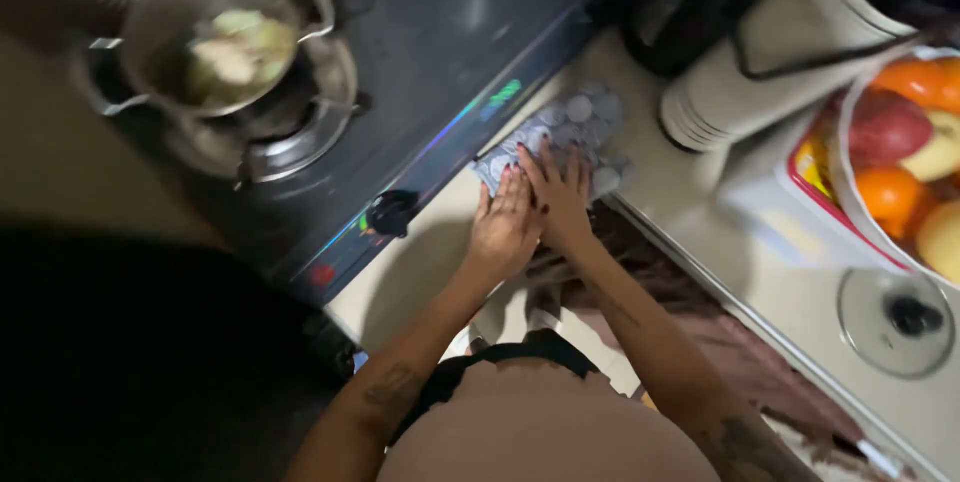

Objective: The recorder is setting a dining table with plates, spoons, forks, and glasses for a meal.

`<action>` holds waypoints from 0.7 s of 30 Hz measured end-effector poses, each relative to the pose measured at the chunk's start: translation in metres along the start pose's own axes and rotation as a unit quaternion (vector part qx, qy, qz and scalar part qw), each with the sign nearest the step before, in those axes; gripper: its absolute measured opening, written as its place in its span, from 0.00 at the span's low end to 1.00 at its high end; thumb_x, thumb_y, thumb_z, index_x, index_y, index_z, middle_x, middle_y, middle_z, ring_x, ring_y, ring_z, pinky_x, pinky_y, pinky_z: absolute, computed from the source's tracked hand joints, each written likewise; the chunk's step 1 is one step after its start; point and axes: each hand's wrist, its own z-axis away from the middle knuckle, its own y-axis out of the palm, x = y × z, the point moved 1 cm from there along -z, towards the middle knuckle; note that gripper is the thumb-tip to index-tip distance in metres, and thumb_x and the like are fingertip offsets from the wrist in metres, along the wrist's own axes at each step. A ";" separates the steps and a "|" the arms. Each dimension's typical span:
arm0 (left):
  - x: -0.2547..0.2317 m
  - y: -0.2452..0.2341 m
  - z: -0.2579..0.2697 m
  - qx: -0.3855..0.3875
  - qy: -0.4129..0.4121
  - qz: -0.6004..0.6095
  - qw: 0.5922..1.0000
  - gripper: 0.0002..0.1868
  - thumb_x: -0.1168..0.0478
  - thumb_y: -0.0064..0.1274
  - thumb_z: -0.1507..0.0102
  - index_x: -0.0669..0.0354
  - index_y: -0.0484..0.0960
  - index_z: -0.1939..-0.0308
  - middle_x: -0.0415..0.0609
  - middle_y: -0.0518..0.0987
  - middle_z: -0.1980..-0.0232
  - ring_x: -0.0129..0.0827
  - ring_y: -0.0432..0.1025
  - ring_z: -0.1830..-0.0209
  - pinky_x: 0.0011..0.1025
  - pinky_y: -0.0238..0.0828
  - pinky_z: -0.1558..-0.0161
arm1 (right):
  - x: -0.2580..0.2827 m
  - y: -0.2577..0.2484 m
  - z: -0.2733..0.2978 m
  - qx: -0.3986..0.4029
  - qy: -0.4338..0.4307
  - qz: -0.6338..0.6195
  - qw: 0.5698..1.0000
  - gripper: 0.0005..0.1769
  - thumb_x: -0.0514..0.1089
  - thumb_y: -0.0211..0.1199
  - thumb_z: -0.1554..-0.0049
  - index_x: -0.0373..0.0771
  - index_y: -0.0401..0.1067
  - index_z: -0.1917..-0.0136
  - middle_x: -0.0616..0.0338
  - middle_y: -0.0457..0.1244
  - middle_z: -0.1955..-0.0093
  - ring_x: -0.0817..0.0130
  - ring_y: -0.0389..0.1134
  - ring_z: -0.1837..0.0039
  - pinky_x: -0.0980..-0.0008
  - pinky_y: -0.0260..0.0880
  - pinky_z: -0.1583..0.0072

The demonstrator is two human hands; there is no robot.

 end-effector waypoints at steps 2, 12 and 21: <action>-0.002 0.013 -0.025 0.028 0.008 -0.060 0.998 0.39 0.46 0.37 0.31 0.71 0.57 0.24 0.63 0.56 0.20 0.49 0.45 0.17 0.56 0.31 0.23 | -0.017 -0.007 -0.011 -0.004 0.005 -0.008 1.000 0.41 0.62 0.54 0.40 0.56 0.50 0.16 0.49 0.42 0.13 0.24 0.41 0.19 0.28 0.38 0.24; -0.047 0.015 -0.051 0.088 -0.063 -0.257 0.960 0.53 0.31 0.36 0.36 0.74 0.48 0.23 0.65 0.45 0.18 0.49 0.34 0.17 0.65 0.18 0.29 | -0.062 -0.020 0.016 -0.006 -0.027 -0.077 0.997 0.38 0.53 0.53 0.36 0.38 0.52 0.18 0.47 0.48 0.17 0.37 0.46 0.17 0.40 0.43 0.21; -0.163 0.061 -0.029 0.103 0.068 -0.142 0.982 0.33 0.48 0.33 0.28 0.62 0.53 0.23 0.59 0.51 0.18 0.53 0.40 0.17 0.73 0.28 0.31 | -0.079 -0.139 0.113 -0.062 0.046 -0.177 0.981 0.33 0.41 0.60 0.42 0.32 0.59 0.26 0.34 0.52 0.23 0.33 0.47 0.22 0.45 0.47 0.24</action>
